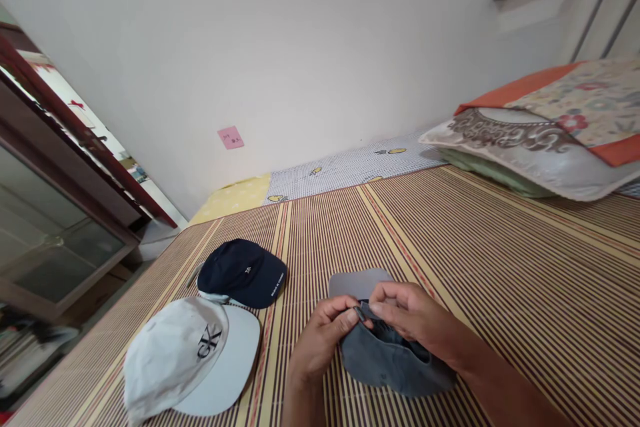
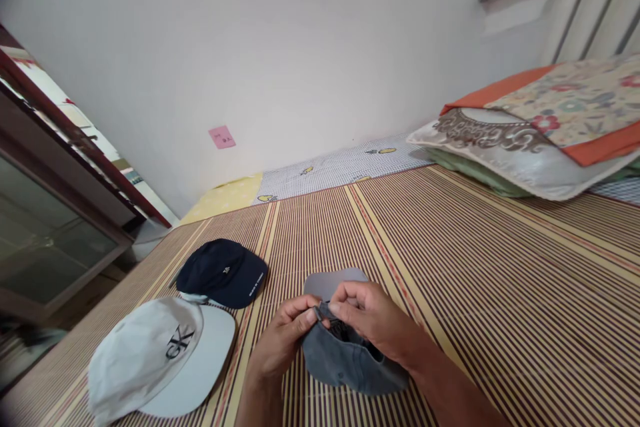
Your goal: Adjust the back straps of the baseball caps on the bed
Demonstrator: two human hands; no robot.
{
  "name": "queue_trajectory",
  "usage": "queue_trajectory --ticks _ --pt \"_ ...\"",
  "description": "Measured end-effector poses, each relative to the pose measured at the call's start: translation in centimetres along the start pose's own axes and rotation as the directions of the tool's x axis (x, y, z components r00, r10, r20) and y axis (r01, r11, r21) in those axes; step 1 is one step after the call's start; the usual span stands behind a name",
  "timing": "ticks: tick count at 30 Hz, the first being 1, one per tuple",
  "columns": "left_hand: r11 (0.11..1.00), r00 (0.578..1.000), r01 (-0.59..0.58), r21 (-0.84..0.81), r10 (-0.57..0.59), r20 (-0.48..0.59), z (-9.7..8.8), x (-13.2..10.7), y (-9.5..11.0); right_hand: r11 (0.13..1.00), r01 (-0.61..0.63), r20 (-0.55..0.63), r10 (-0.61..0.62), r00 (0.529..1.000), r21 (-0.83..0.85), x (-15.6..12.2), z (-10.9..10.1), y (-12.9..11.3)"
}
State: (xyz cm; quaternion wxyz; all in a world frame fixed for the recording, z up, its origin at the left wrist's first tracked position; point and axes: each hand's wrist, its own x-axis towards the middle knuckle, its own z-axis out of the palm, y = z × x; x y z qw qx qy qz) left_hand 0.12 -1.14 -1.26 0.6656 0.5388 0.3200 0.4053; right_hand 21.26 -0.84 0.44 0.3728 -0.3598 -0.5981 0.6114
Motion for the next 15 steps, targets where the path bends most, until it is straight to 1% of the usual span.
queue_trajectory --ticks 4,10,12,15 --pt "1.000 1.000 0.007 0.008 -0.007 0.014 0.00 -0.02 -0.08 0.999 0.011 0.004 -0.010 1.000 -0.043 -0.04 0.20 -0.54" --pt "0.999 0.999 0.040 -0.010 -0.040 0.006 0.09 0.09 -0.26 0.994 0.049 -0.009 -0.050 0.999 -0.095 -0.12 0.13 -0.43" --pt "0.999 0.999 0.047 -0.014 -0.047 0.010 0.11 0.14 -0.22 0.993 0.068 -0.003 -0.068 0.998 -0.096 -0.17 0.05 -0.47" --pt "0.998 0.998 0.058 0.000 -0.058 0.041 0.14 0.19 -0.12 0.994 0.095 0.026 -0.094 0.995 -0.052 -0.25 0.06 -0.67"
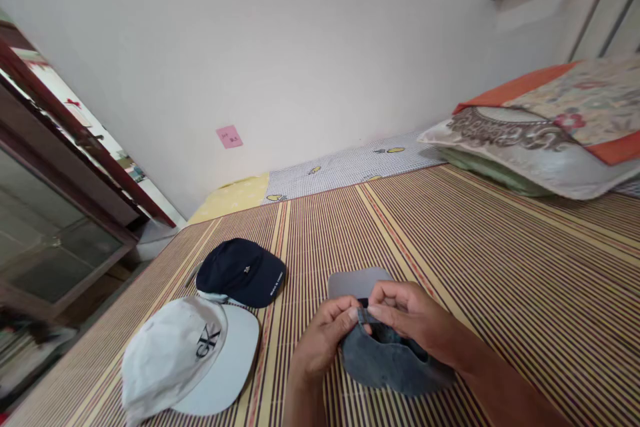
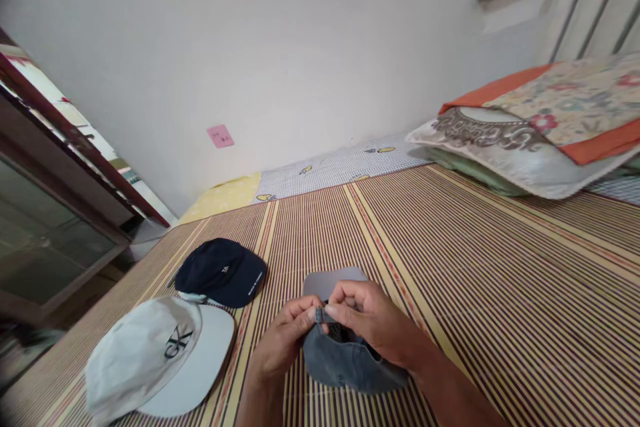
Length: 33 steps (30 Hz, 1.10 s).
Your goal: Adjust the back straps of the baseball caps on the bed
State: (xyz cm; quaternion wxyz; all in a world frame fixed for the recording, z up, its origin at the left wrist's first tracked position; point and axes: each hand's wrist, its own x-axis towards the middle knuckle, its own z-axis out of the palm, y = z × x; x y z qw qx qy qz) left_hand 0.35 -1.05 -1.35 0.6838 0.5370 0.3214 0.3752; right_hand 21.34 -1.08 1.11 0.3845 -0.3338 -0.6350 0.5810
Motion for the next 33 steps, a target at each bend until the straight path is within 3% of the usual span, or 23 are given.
queue_trajectory --ticks 11,16,20,28,33 --pt "0.997 0.998 -0.023 -0.069 0.027 0.062 0.7 0.3 -0.1 1.000 0.001 -0.014 -0.002 1.000 -0.031 -0.4 1.1 -0.6" --pt "0.978 0.998 -0.067 -0.195 0.067 -0.009 0.6 0.4 -0.1 0.993 0.001 -0.040 -0.005 0.999 -0.119 -0.4 -0.4 -0.2" --pt "0.966 0.997 -0.060 -0.251 0.044 -0.070 0.3 0.2 -0.3 0.997 -0.024 0.078 0.030 0.996 -0.079 -0.5 -1.8 0.2" --pt "0.967 0.999 -0.046 -0.250 0.044 -0.014 0.4 0.2 -0.5 0.998 -0.009 0.080 0.013 0.997 -0.057 -0.5 -1.8 0.0" --pt "0.960 0.998 -0.055 -0.274 0.063 0.019 0.5 0.1 -0.6 0.984 0.008 0.048 0.001 0.999 -0.177 -0.5 -1.6 -0.3"
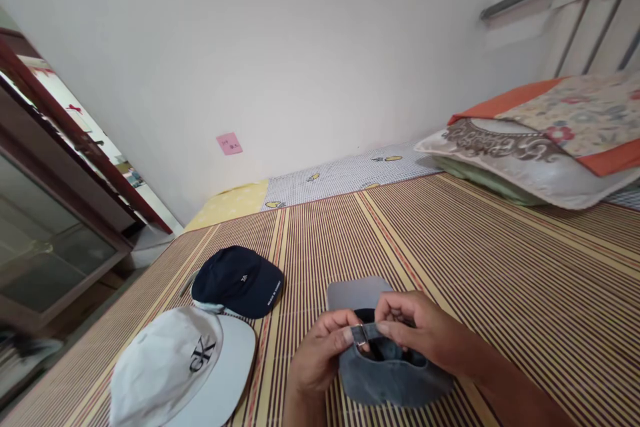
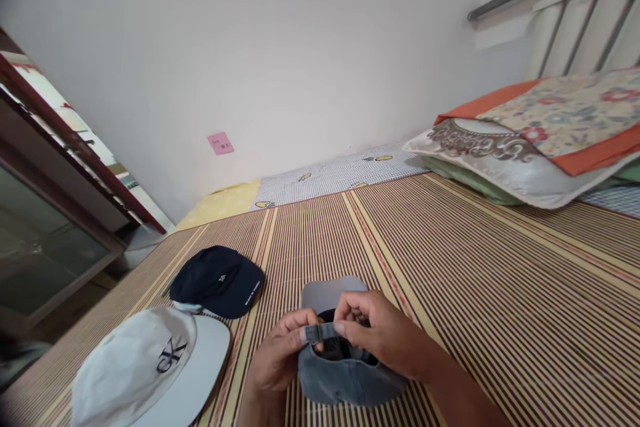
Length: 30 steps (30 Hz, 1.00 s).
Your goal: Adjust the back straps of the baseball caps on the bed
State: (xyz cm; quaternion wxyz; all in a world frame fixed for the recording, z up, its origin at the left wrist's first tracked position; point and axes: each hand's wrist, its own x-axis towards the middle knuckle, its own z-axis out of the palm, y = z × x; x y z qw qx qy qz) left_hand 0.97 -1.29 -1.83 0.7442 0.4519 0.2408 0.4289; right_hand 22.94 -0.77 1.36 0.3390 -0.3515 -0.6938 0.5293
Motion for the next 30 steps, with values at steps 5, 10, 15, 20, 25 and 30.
queue_trajectory --ticks 5,10,15,20,25,30 --pt "1.000 1.000 0.012 0.017 -0.012 0.020 0.1 0.0 0.0 1.000 0.030 0.002 -0.030 1.000 -0.007 -0.1 0.3 -0.3" --pt "1.000 1.000 0.005 0.019 -0.005 -0.030 0.0 0.5 -0.3 0.976 0.120 -0.188 -0.154 0.970 -0.182 -0.3 1.4 -1.2" --pt "1.000 0.997 -0.014 0.012 0.015 -0.071 0.0 1.0 -0.6 0.742 0.324 -0.244 -0.544 0.803 -0.587 -0.1 4.0 -0.9" --pt "0.999 0.994 0.013 0.038 -0.009 -0.109 -0.3 0.9 -0.9 0.644 0.308 -0.293 -0.653 0.699 -0.700 0.5 5.6 0.1" --pt "0.997 0.999 0.011 0.081 -0.008 -0.044 0.9 0.8 -0.8 0.575 0.387 -0.253 -0.738 0.625 -0.721 0.5 6.4 -0.9" --pt "0.987 0.997 0.026 0.158 -0.013 -0.080 1.5 0.7 -0.4 0.657 0.497 -0.177 -0.687 0.705 -0.567 0.2 6.4 -1.7"
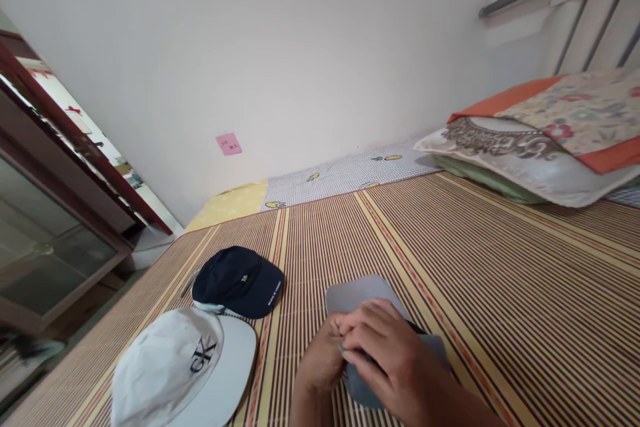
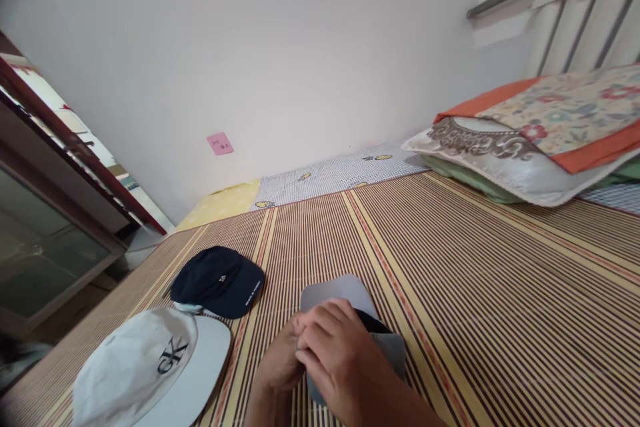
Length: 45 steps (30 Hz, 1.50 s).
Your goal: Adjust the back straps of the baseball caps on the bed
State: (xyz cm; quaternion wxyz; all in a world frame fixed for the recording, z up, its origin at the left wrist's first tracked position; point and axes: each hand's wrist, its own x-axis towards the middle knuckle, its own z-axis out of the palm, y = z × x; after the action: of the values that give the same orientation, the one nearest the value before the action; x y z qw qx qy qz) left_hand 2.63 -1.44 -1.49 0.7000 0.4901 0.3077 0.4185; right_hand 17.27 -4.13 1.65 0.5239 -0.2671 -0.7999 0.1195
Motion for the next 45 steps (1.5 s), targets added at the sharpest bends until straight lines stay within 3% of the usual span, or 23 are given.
queue_trajectory --ticks 3,6,9,11,12,16,18,25,28,32,34,38,45 --pt "0.998 0.998 0.053 -0.037 -0.053 -0.022 -0.6 0.0 -0.1 0.934 -0.282 0.070 0.273 0.960 0.220 0.2 -2.5 1.3" --pt "0.991 0.991 0.118 -0.063 -0.122 -0.050 -1.2 0.2 -0.5 0.805 -0.565 0.255 0.515 0.818 0.185 0.0 -5.7 3.8" --pt "0.987 0.988 0.136 -0.081 -0.141 -0.064 -1.5 0.3 -0.8 0.704 -0.693 0.539 0.526 0.657 0.158 -0.9 -7.4 6.5" --pt "0.987 0.990 0.128 -0.096 -0.133 -0.050 -1.5 0.3 -0.8 0.648 -0.735 0.657 0.468 0.591 0.199 -1.6 -7.5 7.7" --pt "0.987 0.992 0.112 -0.112 -0.117 -0.036 -1.4 0.3 -0.8 0.627 -0.741 0.682 0.434 0.590 0.242 -1.9 -7.3 8.1" --pt "0.989 0.999 0.003 -0.151 0.005 0.049 -1.2 0.3 -0.5 0.568 -0.696 0.644 0.342 0.685 0.439 -1.9 -6.5 8.1" --pt "0.988 0.997 -0.017 -0.151 0.029 0.076 -1.1 0.3 -0.6 0.549 -0.683 0.632 0.322 0.705 0.482 -1.7 -6.3 7.8" --pt "0.978 0.995 -0.006 -0.210 0.027 0.096 -0.8 0.2 -0.7 0.453 -0.743 0.701 0.300 0.647 0.493 -1.9 -6.0 7.8" --pt "0.977 0.996 0.031 -0.210 -0.012 0.091 -0.7 0.1 -0.5 0.481 -0.743 0.711 0.297 0.637 0.465 -2.2 -5.9 8.3" --pt "0.974 0.997 0.069 -0.217 -0.057 0.060 -1.1 0.1 -0.9 0.456 -0.781 0.763 0.282 0.581 0.426 -2.6 -6.1 8.7" --pt "0.974 0.995 0.094 -0.207 -0.084 0.057 -1.3 0.1 -1.3 0.420 -0.781 0.768 0.250 0.590 0.463 -2.6 -6.2 8.6" --pt "0.964 0.991 0.115 -0.240 -0.096 0.091 -1.2 0.3 -1.7 0.354 -0.738 0.726 0.197 0.659 0.574 -2.6 -6.1 8.3" --pt "0.962 0.983 0.080 -0.261 -0.032 0.181 -1.5 0.4 -2.0 0.398 -0.747 0.693 0.301 0.655 0.532 -2.2 -6.6 8.0"
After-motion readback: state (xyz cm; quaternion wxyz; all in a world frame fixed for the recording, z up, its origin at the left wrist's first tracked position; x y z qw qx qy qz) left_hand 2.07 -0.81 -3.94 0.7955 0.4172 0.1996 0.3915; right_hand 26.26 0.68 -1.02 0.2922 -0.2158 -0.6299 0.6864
